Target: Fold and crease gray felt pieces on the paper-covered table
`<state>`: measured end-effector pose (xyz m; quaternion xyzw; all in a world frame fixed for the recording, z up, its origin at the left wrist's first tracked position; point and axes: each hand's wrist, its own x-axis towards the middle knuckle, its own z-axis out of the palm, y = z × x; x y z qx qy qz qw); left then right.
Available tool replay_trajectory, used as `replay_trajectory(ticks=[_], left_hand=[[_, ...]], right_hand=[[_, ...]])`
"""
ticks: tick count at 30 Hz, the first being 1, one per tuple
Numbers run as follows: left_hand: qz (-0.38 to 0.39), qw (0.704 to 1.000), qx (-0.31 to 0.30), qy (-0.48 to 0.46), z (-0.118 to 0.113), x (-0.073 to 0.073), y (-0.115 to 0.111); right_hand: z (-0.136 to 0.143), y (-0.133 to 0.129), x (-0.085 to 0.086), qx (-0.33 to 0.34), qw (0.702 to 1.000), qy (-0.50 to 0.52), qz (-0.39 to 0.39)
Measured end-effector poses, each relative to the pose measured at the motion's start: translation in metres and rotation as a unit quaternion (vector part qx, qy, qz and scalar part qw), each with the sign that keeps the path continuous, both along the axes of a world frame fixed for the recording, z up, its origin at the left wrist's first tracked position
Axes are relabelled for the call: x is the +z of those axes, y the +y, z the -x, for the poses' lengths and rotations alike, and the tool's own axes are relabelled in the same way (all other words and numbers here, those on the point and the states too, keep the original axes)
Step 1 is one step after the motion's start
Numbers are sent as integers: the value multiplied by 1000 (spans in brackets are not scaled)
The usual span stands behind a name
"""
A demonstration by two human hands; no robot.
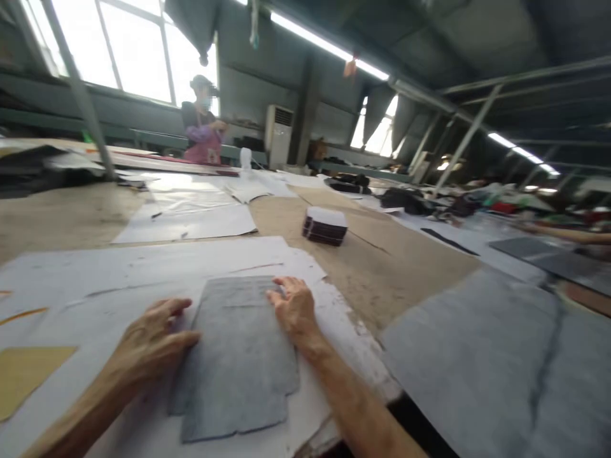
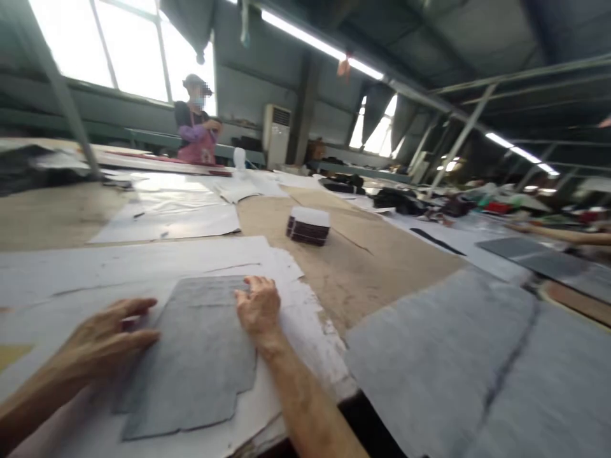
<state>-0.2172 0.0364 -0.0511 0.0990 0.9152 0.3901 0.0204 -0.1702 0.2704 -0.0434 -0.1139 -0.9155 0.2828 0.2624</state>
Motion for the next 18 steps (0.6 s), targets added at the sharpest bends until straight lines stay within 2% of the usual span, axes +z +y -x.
replay_trajectory(ticks=[2, 5, 11, 18], left_hand=[[-20, 998, -5, -53, -5, 14, -4], [-36, 996, -1, -75, -9, 25, 3], [18, 997, -9, -73, -21, 31, 10], [72, 997, -10, -22, -26, 31, 14]], right_hand=[[2, 1, 0, 15, 1000, -5, 14], [-1, -2, 3, 28, 999, -21, 9], [-6, -5, 9, 6, 998, -41, -36], [-6, -3, 10, 42, 993, -85, -75]])
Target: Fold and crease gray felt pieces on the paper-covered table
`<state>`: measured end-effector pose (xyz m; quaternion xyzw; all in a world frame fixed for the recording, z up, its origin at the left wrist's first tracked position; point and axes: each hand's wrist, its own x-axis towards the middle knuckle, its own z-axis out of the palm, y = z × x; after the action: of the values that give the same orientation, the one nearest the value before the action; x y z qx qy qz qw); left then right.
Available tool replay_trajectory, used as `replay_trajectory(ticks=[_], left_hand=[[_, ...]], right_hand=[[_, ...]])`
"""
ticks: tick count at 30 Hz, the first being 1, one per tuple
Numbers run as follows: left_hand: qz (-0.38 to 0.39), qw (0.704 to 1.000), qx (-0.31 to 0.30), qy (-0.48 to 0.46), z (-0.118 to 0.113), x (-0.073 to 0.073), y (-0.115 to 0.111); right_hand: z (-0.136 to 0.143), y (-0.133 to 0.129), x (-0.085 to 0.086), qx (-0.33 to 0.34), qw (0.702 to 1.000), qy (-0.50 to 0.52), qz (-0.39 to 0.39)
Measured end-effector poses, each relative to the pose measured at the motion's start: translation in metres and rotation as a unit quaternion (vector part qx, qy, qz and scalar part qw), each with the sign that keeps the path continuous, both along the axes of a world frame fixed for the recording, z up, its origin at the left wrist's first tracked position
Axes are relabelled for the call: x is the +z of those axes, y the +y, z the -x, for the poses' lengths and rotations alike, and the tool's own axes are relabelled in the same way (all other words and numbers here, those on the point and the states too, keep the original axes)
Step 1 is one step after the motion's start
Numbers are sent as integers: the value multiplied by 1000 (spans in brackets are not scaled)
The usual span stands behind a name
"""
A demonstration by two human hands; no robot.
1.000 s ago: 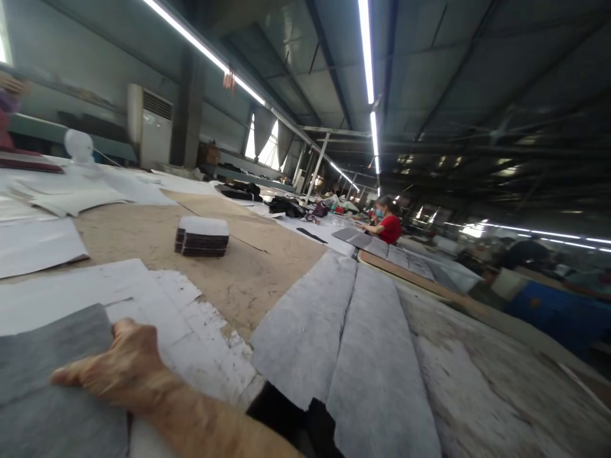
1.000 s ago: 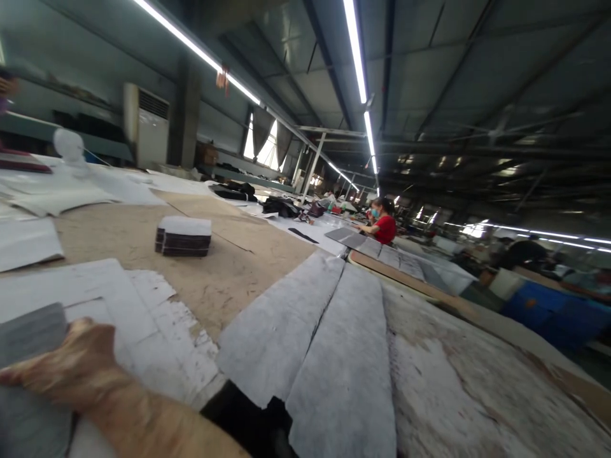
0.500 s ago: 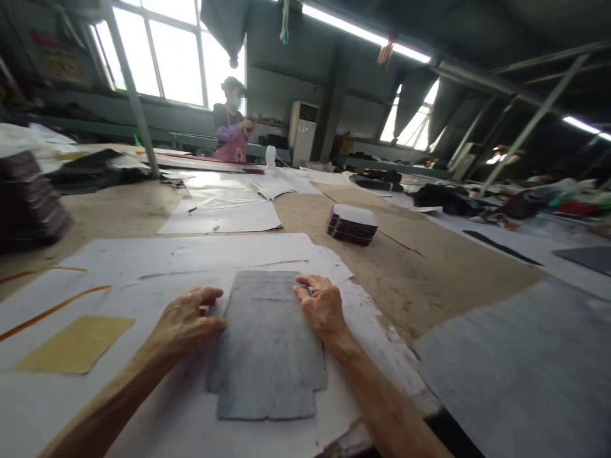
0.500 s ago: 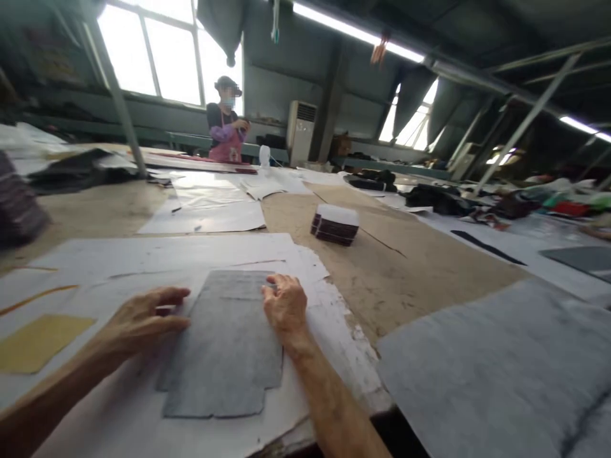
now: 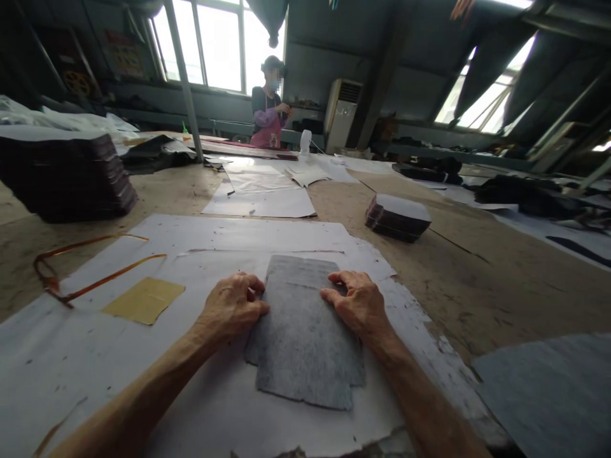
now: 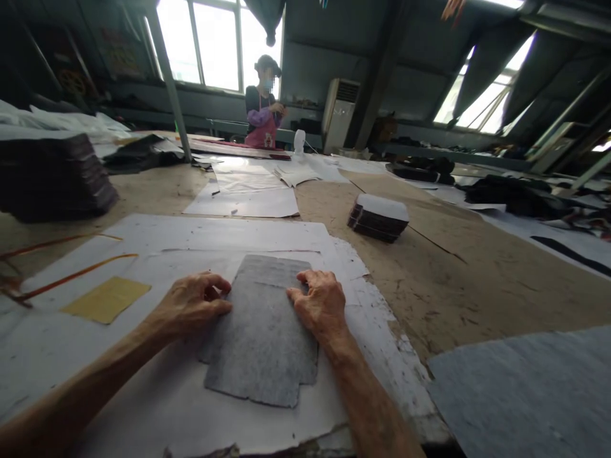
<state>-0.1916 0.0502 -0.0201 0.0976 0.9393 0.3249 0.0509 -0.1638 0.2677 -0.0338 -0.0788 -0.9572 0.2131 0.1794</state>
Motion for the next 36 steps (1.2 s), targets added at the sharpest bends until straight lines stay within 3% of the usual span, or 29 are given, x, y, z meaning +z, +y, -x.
replay_trajectory(ticks=[15, 24, 31, 36], left_hand=[[28, 1000, 0, 11, 2, -5, 0], [31, 999, 4, 7, 1, -2, 1], [14, 1000, 10, -5, 2, -2, 1], [0, 1000, 14, -10, 1, -3, 0]], right_hand=[[8, 6, 5, -21, 997, -75, 1], [2, 10, 16, -93, 984, -132, 81], [0, 14, 12, -64, 969, -120, 206], [0, 15, 6, -41, 969, -116, 215]])
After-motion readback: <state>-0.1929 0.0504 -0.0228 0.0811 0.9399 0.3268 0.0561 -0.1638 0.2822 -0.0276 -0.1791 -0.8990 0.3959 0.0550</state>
